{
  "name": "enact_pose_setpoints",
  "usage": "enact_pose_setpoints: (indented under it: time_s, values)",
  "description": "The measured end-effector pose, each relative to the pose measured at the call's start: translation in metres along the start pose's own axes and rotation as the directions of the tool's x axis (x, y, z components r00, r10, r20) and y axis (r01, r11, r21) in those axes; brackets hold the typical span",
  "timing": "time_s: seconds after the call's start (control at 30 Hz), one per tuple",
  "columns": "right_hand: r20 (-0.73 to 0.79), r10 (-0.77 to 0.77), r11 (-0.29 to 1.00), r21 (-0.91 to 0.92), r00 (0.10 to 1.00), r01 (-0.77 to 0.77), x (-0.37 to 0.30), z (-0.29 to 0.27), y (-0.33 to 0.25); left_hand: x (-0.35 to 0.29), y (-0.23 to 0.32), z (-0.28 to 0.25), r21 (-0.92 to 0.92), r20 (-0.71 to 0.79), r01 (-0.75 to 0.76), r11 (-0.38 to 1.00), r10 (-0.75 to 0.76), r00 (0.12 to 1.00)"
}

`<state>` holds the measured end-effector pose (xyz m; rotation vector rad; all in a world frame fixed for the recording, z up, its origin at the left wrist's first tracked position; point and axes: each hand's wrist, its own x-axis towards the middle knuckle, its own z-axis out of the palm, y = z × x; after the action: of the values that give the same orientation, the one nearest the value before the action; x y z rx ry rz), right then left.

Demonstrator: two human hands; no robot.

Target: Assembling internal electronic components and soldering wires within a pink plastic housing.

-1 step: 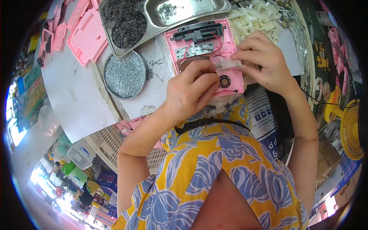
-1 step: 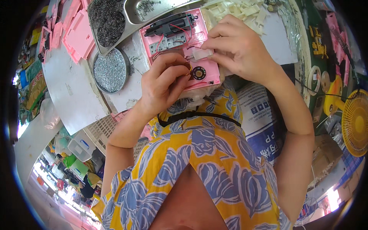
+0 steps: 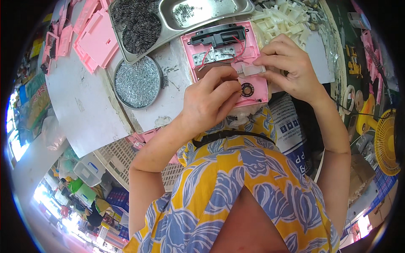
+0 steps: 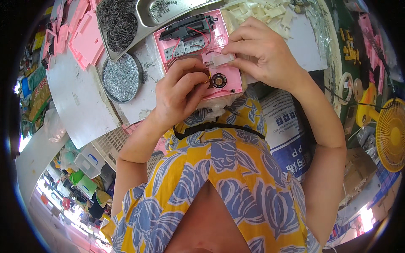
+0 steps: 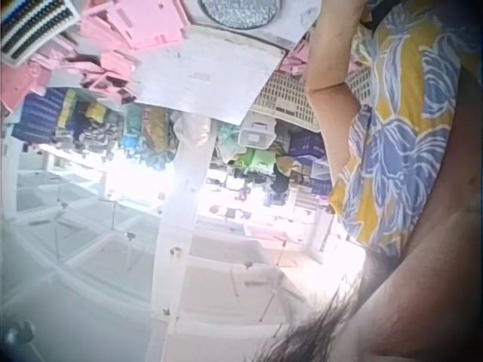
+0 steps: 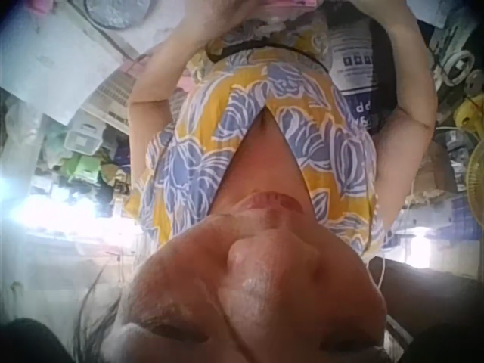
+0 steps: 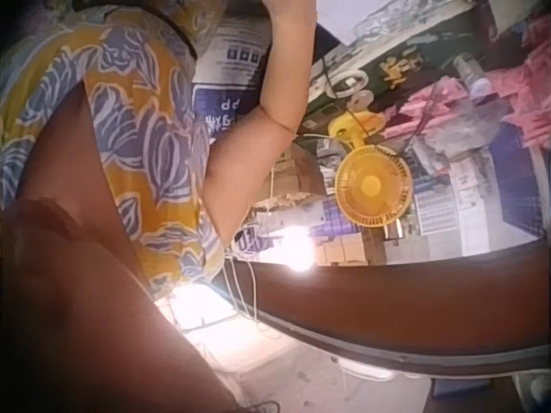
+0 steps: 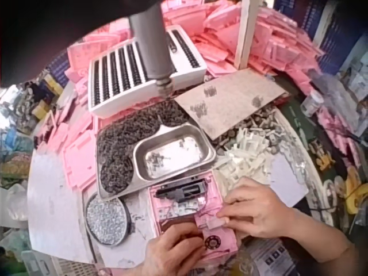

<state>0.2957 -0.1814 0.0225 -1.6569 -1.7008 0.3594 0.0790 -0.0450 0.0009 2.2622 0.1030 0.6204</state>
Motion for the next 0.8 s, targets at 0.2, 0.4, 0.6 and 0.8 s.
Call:
enact_pose_setpoints:
  time_s: [0.2, 0.4, 0.6, 0.8]
  values:
    - [0.037, 0.053, 0.995, 0.083, 0.998, -0.056, -0.001, 0.011, 0.002, 0.006, 0.002, -0.002, 0.005, 0.076, -0.017, 1.000, 0.017, 0.997]
    - [0.056, 0.036, 0.984, -0.174, 0.998, -0.026, 0.004, 0.008, -0.022, 0.009, 0.007, -0.007, 0.112, 0.212, -0.016, 0.994, -0.008, 0.977]
    - [-0.253, 0.235, 0.951, -0.139, 0.938, -0.276, -0.035, -0.032, 0.018, 0.017, 0.010, -0.010, 0.017, 0.240, 0.051, 0.999, -0.053, 0.969]
    - [-0.412, 0.369, 0.796, -0.323, 0.833, -0.512, -0.071, -0.070, 0.053, 0.020, 0.015, -0.019, -0.227, 0.193, 0.139, 0.964, -0.096, 0.977]
